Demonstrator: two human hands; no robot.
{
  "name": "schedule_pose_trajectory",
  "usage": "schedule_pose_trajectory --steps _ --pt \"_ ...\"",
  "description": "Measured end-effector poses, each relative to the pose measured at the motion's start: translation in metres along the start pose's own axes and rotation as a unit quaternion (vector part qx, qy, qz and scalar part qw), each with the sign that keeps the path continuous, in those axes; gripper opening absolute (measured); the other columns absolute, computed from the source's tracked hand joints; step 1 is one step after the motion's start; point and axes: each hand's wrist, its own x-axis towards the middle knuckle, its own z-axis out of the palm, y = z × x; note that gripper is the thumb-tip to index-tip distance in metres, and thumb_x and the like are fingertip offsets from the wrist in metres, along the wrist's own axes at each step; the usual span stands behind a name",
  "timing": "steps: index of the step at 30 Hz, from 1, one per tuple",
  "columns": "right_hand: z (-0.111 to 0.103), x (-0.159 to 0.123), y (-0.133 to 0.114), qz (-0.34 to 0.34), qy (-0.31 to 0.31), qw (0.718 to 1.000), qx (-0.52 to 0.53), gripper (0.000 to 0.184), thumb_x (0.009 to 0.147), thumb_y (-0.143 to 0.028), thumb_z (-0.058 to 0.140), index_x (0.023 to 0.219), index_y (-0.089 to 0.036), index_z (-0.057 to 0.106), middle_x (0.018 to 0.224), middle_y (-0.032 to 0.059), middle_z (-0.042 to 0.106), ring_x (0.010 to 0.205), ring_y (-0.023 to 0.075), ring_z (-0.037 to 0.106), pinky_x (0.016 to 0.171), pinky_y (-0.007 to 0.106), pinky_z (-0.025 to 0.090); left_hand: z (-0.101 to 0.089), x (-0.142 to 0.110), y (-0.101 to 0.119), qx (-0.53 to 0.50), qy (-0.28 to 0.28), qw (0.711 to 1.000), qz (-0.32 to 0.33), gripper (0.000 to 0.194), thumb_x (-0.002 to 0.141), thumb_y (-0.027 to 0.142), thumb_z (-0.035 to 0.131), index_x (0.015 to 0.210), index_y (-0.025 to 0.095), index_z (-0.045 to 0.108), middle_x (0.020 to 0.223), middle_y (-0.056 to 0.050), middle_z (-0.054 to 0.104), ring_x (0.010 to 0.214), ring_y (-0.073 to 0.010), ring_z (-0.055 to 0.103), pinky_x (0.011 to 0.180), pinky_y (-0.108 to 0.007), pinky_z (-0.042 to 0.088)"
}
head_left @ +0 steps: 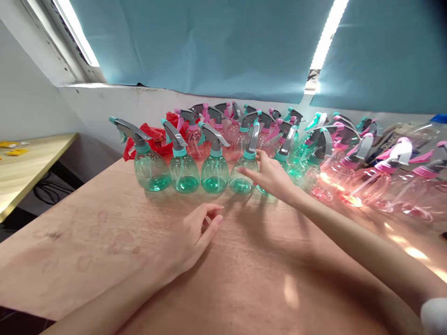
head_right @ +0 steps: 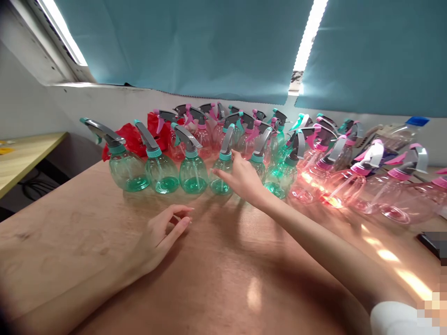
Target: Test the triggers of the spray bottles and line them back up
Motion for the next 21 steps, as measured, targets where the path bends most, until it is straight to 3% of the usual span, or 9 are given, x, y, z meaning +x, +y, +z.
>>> schedule_pose_trajectory --steps 5,12,15,17,21 --pt "0.007 0.002 0.003 -0.020 0.003 0.999 -0.042 0.048 0.084 -0.052 0.056 0.113 -0.015 0.052 0.109 0.0170 0.067 0.103 0.0339 0.063 0.075 0.041 0.049 0.003 0.001 -0.003 -0.005 0.014 1.000 0.004 0.023 0.098 0.039 0.045 0.111 0.024 0.058 0.100 -0.001 0.067 0.078 -0.0167 0.064 0.071 -0.030 0.053" --pt "-0.012 -0.031 -0.002 -0.027 -0.035 0.995 -0.092 0.048 0.085 -0.061 0.050 0.106 -0.018 0.053 0.099 0.0139 0.068 0.085 0.0335 0.066 0.064 0.040 0.046 0.014 0.007 0.009 0.002 0.010 1.000 -0.007 0.022 0.094 0.038 0.052 0.110 0.023 0.055 0.094 -0.001 0.064 0.071 -0.0161 0.062 0.067 -0.032 0.055" --pt "-0.026 -0.051 0.001 -0.048 -0.066 0.994 -0.079 0.047 0.086 -0.058 0.052 0.112 -0.018 0.052 0.103 0.0123 0.068 0.091 0.0331 0.066 0.069 0.040 0.047 0.027 0.013 0.017 0.001 0.037 0.999 -0.002 0.035 0.088 0.036 0.061 0.119 0.024 0.049 0.111 -0.005 0.058 0.096 -0.0223 0.062 0.081 -0.040 0.054" --pt "-0.036 -0.063 0.005 -0.073 -0.082 0.992 -0.057 0.046 0.087 -0.054 0.054 0.117 -0.019 0.050 0.111 0.0114 0.067 0.095 0.0320 0.065 0.072 0.041 0.048 0.038 0.018 0.023 -0.008 0.039 0.999 0.005 0.052 0.083 0.038 0.068 0.126 0.025 0.044 0.123 -0.008 0.053 0.116 -0.0274 0.055 0.089 -0.043 0.052" --pt "-0.060 -0.086 0.018 -0.130 -0.124 0.984 0.006 0.041 0.086 -0.051 0.057 0.113 -0.022 0.051 0.106 0.0078 0.067 0.089 0.0257 0.064 0.074 0.038 0.049 0.060 0.027 0.038 -0.052 -0.005 0.998 0.040 0.075 0.076 0.041 0.076 0.136 0.026 0.035 0.137 -0.011 0.045 0.124 -0.0299 0.050 0.096 -0.046 0.049"
